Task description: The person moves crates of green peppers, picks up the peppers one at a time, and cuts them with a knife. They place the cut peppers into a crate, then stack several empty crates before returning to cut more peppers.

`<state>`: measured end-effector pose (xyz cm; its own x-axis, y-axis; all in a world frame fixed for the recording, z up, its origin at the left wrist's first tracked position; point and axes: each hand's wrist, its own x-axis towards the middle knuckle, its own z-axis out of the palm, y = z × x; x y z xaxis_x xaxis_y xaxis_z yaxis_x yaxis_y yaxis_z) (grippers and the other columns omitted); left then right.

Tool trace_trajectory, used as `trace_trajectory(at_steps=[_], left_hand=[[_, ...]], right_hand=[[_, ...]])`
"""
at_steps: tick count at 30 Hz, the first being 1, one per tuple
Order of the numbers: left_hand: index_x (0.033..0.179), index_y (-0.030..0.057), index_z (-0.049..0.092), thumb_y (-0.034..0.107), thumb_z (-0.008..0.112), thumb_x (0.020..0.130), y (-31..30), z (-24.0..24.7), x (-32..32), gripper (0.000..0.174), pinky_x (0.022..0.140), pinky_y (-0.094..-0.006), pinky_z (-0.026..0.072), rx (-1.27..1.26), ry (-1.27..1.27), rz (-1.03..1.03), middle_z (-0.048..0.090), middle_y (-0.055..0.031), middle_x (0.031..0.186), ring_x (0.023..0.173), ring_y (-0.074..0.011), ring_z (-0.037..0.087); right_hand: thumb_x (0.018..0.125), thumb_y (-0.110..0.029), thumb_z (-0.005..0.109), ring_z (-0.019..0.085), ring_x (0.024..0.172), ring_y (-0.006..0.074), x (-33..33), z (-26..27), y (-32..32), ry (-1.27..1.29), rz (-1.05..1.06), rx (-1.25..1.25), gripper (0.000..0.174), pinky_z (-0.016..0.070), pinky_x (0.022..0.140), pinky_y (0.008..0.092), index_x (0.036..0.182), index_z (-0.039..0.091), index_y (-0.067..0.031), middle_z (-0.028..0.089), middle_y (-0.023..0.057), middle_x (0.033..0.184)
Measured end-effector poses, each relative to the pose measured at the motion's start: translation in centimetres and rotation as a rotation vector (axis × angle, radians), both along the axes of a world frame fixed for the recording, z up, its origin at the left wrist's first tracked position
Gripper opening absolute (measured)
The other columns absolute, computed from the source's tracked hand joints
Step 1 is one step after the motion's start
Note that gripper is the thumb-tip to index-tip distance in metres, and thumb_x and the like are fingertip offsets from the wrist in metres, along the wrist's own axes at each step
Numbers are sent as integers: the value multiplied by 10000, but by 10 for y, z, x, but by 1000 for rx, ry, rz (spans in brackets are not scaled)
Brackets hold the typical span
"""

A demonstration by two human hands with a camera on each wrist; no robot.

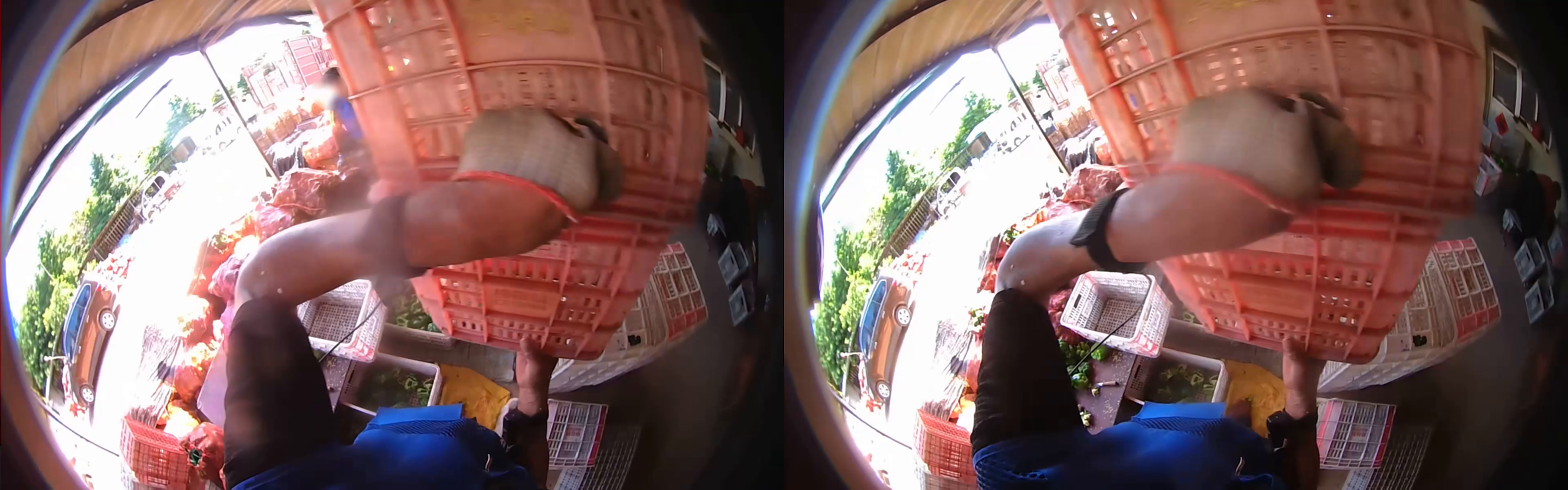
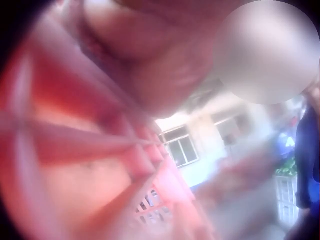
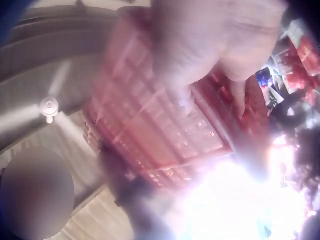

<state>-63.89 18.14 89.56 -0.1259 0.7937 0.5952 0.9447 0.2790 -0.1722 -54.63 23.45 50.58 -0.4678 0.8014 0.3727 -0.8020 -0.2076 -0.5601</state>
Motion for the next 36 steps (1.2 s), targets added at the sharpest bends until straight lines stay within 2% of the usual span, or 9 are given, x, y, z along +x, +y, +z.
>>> trace_trajectory(at_steps=[9,13,22,25,27,29,31,32,36], left_hand=[[915,66,707,242,578,850,51,12,38,227,696,-462,570,78,148,-633,725,-152,867,794,-339,711],[887,161,682,178,613,797,119,-4,29,114,668,-442,562,180,399,-959,700,-97,827,765,-284,692],[761,63,675,98,694,626,209,-46,59,141,712,-420,560,130,325,-1079,661,-118,832,803,-315,665],[847,48,653,89,535,841,252,-64,54,125,621,-409,572,-33,4,-1236,667,-103,786,681,-372,659],[962,57,635,105,485,908,271,-76,44,167,726,-409,577,-99,590,-1139,670,-98,861,775,-327,664],[1152,71,559,159,481,950,357,-150,4,234,946,-402,495,-276,-204,-1375,612,-80,1008,1028,-209,578],[1076,112,642,240,596,898,295,-117,27,224,848,-379,537,-124,88,-1225,679,-70,999,925,-229,650],[634,88,623,39,570,754,286,-107,37,139,602,-381,585,103,236,-1304,675,-69,728,651,-251,681],[723,105,678,129,620,792,279,-108,35,93,625,-419,563,37,66,-1390,678,-98,762,659,-296,665]], right_hand=[[860,-31,737,412,1386,266,31,53,39,56,-238,47,780,343,1166,500,1520,324,-81,430,98,1493],[923,-281,687,219,1470,245,33,-30,89,-595,-776,108,739,170,1210,422,1534,332,-67,307,86,1580],[857,-66,714,353,1394,207,34,-45,148,-48,-524,-256,687,288,1161,403,1475,415,-60,438,73,1475],[807,16,746,443,1313,205,25,-48,152,-116,-563,-371,687,375,1103,385,1420,448,-73,452,52,1428],[870,-43,721,525,1138,164,25,-79,153,-184,-500,-486,411,433,1012,324,1245,552,-46,535,32,1234],[914,-100,711,605,969,129,25,-92,161,-79,-534,-444,205,490,922,271,1099,649,-37,624,11,1053],[906,-113,726,628,978,150,34,-61,156,42,-621,-387,281,523,898,307,1161,622,-56,627,15,1085],[904,-125,733,641,993,167,40,-34,145,39,-646,-410,325,549,881,335,1195,603,-63,628,20,1098],[924,-106,705,627,1072,232,48,-26,143,-96,-397,-508,477,553,968,407,1339,479,-40,553,115,1301]])
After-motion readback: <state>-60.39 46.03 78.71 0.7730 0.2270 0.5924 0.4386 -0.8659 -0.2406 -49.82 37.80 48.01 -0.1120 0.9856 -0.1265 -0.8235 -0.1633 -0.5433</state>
